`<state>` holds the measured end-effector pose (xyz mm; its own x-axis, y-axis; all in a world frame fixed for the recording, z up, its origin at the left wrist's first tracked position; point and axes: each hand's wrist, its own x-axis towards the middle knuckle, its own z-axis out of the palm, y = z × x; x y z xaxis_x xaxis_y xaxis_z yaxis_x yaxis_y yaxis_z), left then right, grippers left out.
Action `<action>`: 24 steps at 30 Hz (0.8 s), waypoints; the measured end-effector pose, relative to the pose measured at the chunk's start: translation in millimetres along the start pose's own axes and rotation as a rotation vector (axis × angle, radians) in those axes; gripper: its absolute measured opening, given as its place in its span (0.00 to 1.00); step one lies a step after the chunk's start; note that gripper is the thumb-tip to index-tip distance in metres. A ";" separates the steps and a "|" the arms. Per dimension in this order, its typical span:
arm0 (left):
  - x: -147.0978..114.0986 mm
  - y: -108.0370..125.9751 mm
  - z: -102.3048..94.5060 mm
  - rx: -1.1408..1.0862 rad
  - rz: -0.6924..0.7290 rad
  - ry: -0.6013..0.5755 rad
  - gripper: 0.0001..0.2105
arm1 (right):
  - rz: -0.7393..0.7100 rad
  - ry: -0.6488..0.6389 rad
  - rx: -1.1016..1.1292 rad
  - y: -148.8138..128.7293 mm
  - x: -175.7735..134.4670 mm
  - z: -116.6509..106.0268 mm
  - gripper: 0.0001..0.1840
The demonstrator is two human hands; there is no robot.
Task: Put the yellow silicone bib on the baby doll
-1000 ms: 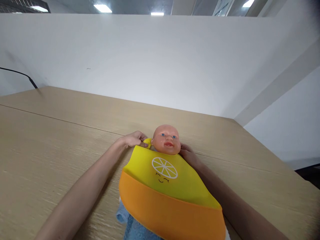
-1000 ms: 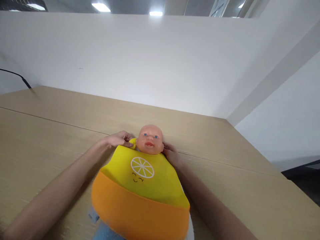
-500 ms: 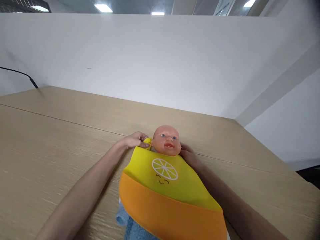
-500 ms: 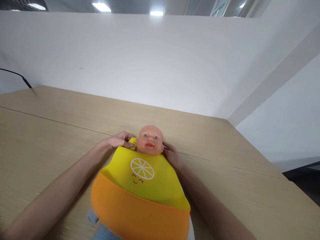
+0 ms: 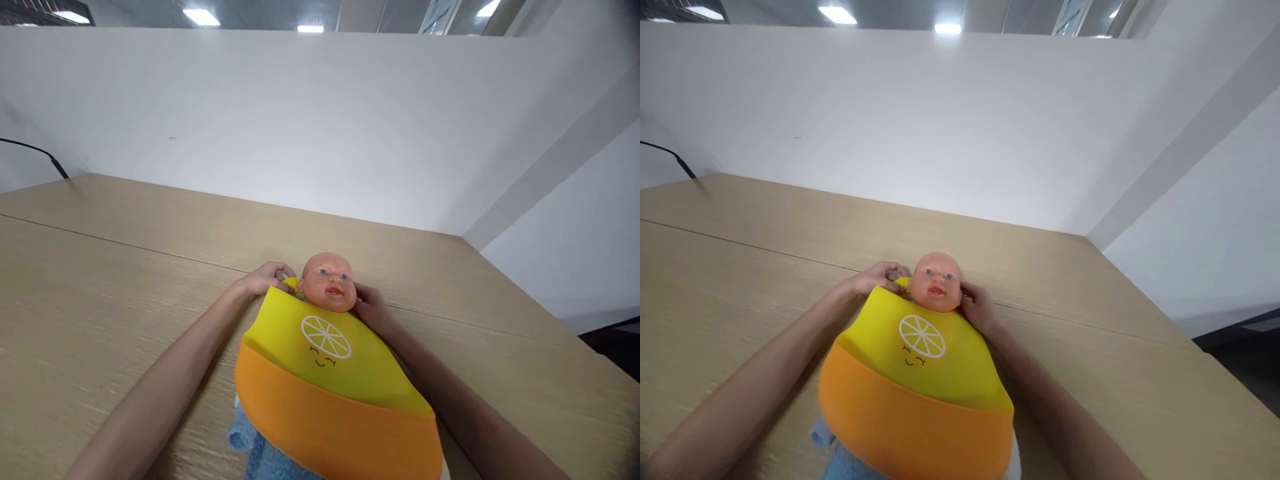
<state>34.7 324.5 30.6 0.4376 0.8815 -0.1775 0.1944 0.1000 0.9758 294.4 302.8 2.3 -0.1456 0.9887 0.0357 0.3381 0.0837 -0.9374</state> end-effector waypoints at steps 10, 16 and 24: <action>0.0 -4.9 -2.9 -0.033 0.015 -0.073 0.10 | -0.217 -0.183 -0.318 4.0 -2.1 -23.3 0.18; 2.8 -13.6 -15.4 -0.010 0.080 -0.097 0.13 | -0.262 -0.393 -0.295 8.4 -3.2 -45.8 0.16; -8.0 -10.2 -28.1 0.117 0.045 -0.143 0.20 | -0.273 -0.564 -0.318 -9.3 -13.7 -50.9 0.25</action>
<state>4.6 329.4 25.7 0.5668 0.8085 -0.1583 0.2689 0.0001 0.9632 340.5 294.8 28.1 -0.6949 0.7190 -0.0104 0.4641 0.4373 -0.7703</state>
